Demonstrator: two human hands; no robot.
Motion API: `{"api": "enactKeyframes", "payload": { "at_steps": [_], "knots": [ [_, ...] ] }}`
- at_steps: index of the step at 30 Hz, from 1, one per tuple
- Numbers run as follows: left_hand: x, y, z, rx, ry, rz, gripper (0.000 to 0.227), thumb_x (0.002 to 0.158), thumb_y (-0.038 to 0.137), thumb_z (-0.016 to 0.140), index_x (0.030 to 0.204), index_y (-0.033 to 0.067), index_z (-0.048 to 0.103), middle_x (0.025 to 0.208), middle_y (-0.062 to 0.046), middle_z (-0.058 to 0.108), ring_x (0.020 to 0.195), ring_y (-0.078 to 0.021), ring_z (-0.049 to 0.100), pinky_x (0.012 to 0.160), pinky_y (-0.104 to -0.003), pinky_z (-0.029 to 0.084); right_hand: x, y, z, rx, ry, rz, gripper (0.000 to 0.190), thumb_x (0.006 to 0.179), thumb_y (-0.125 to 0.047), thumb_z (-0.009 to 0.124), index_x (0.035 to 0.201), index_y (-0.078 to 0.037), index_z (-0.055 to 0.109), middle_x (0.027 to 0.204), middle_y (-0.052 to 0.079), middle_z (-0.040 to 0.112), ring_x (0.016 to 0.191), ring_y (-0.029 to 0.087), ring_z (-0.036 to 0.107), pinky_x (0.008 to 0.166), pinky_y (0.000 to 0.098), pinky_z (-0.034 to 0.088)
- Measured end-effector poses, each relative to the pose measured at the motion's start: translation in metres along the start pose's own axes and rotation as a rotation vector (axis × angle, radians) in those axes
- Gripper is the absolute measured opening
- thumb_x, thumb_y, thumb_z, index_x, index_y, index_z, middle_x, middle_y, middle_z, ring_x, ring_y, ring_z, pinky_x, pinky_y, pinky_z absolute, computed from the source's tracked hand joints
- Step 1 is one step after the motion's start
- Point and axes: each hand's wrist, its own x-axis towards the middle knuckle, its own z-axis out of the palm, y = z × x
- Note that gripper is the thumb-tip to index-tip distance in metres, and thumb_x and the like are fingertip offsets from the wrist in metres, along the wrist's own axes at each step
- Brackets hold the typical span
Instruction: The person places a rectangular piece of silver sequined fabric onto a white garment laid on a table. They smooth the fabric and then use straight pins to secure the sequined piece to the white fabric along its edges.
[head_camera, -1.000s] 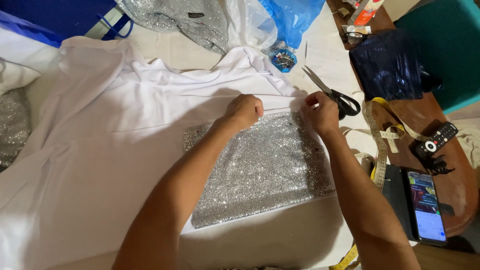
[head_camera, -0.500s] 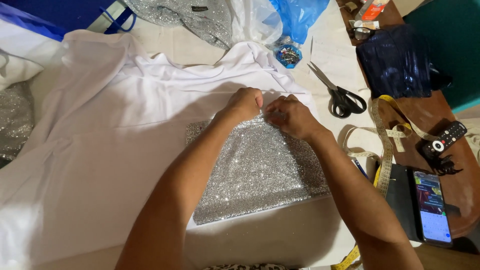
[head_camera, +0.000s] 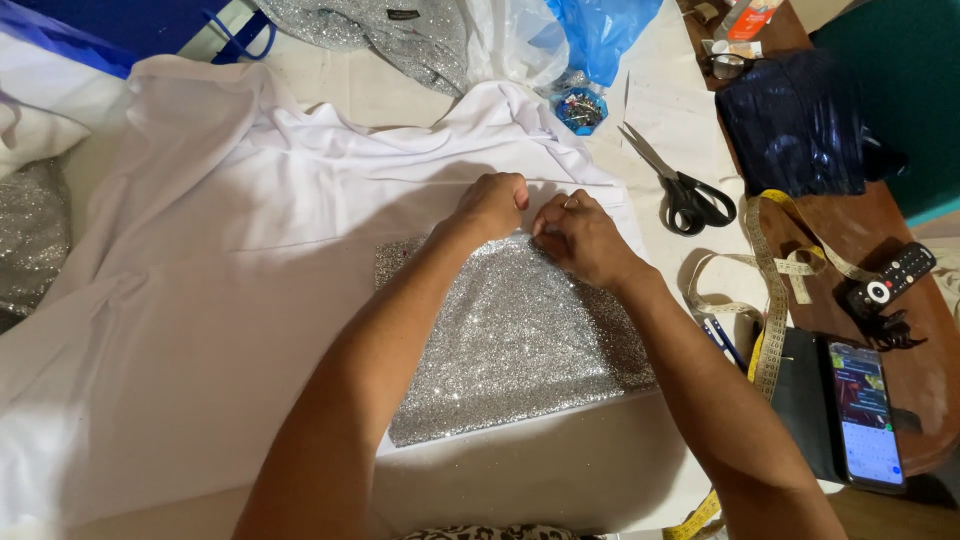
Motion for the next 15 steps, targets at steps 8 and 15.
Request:
{"api": "enactKeyframes", "payload": {
  "at_steps": [8, 15],
  "knots": [
    [0.000, -0.006, 0.004, -0.009, 0.023, 0.044, 0.019, 0.084, 0.008, 0.065, 0.099, 0.0180, 0.072, 0.096, -0.008, 0.073, 0.100, -0.0315, 0.070, 0.085, -0.045, 0.056, -0.031, -0.008, -0.008, -0.192, 0.259, -0.337, 0.013, 0.089, -0.014, 0.071, 0.099, -0.016, 0.063, 0.088, 0.003, 0.068, 0.091, 0.026, 0.055, 0.082, 0.0374, 0.045],
    [-0.028, 0.005, -0.019, -0.014, 0.086, 0.198, 0.011, 0.088, 0.013, 0.066, 0.098, 0.0144, 0.070, 0.096, -0.010, 0.070, 0.101, -0.0336, 0.067, 0.088, -0.049, 0.053, -0.029, -0.010, -0.013, -0.178, 0.243, -0.285, 0.012, 0.090, -0.016, 0.071, 0.098, -0.015, 0.061, 0.090, 0.002, 0.071, 0.094, 0.025, 0.061, 0.091, 0.0406, 0.043]
  ]
}}
